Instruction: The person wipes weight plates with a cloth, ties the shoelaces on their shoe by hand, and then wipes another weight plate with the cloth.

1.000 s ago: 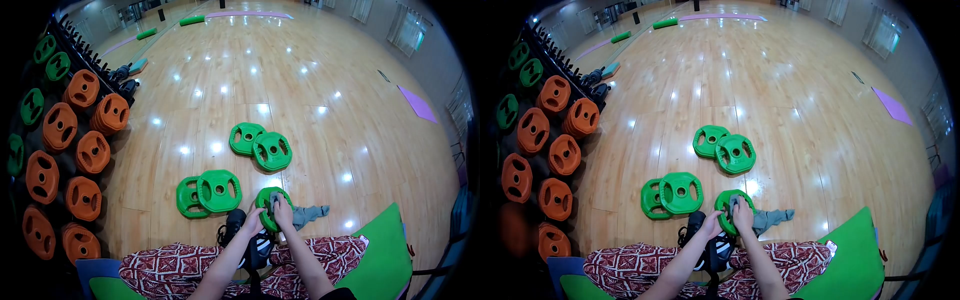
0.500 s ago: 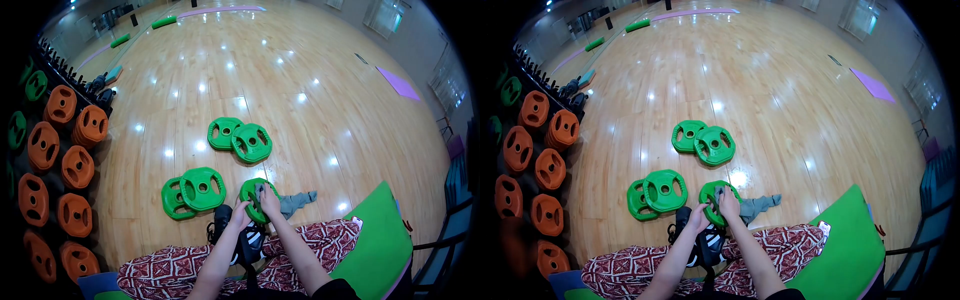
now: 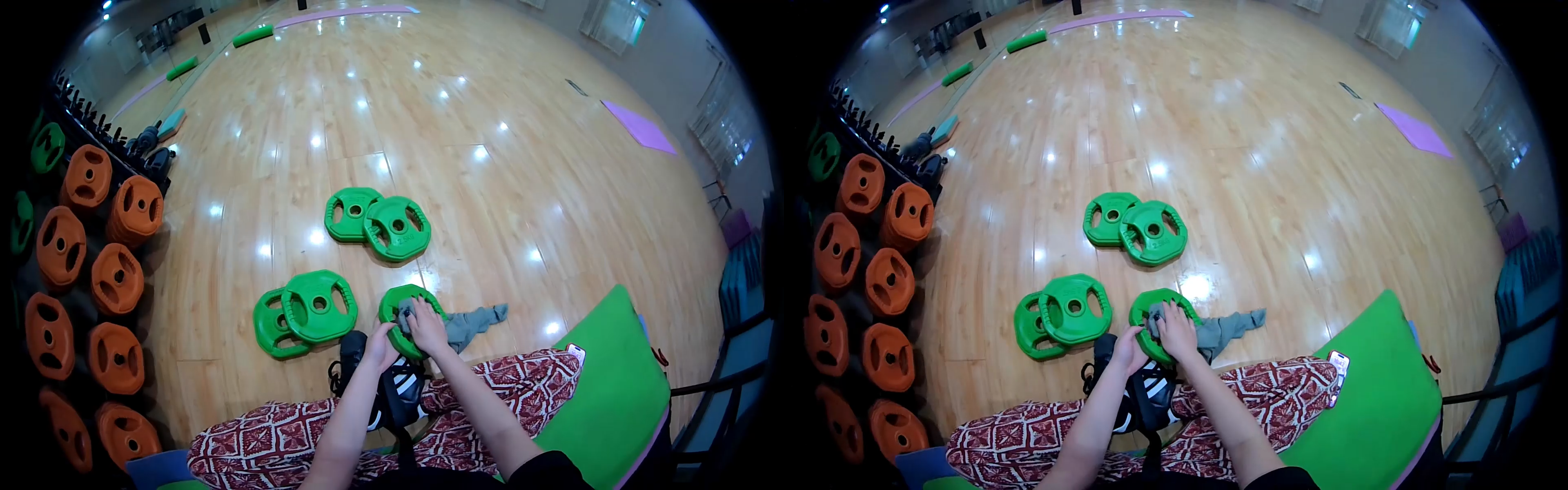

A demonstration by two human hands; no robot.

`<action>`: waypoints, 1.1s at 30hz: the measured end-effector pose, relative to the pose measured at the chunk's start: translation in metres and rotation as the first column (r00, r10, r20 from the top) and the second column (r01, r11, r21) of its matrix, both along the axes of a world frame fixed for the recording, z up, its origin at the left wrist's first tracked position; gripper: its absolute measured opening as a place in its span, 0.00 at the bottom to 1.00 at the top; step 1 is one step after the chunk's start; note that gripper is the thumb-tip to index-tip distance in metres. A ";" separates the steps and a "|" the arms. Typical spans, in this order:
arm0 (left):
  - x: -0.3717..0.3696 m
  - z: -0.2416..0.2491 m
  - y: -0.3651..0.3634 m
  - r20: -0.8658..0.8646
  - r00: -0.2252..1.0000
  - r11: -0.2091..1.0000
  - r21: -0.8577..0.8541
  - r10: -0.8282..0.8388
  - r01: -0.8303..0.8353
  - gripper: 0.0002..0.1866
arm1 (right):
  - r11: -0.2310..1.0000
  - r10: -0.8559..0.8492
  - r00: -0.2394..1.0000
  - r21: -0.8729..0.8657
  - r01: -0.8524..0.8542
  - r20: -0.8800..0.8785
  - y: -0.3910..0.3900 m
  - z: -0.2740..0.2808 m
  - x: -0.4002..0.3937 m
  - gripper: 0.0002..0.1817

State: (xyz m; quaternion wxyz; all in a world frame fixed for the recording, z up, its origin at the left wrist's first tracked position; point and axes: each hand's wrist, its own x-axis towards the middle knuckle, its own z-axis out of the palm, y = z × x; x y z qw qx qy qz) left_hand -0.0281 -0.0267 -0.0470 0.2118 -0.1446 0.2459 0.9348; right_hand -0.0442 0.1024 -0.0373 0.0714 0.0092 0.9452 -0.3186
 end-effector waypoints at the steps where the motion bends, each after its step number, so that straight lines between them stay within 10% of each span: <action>1: -0.001 0.000 0.002 -0.010 1.000 1.000 0.008 -0.007 0.007 0.16 | 1.000 -0.003 1.000 -0.005 0.003 -0.002 0.001 0.000 0.000 0.26; 16: 0.000 -0.010 0.001 -0.010 1.000 0.999 -0.042 -0.005 0.005 0.15 | 0.998 0.006 0.996 -0.055 -0.011 -0.087 0.006 -0.011 0.002 0.24; 21: 0.000 -0.004 0.002 0.029 0.999 1.000 -0.009 0.028 -0.027 0.16 | 0.923 -0.375 0.885 -0.025 0.383 -0.278 0.002 -0.011 -0.015 0.18; 33: 0.001 0.003 0.003 0.013 1.000 1.000 -0.028 0.012 -0.012 0.16 | 0.998 -0.062 0.960 -0.009 0.062 -0.274 0.010 0.014 0.011 0.13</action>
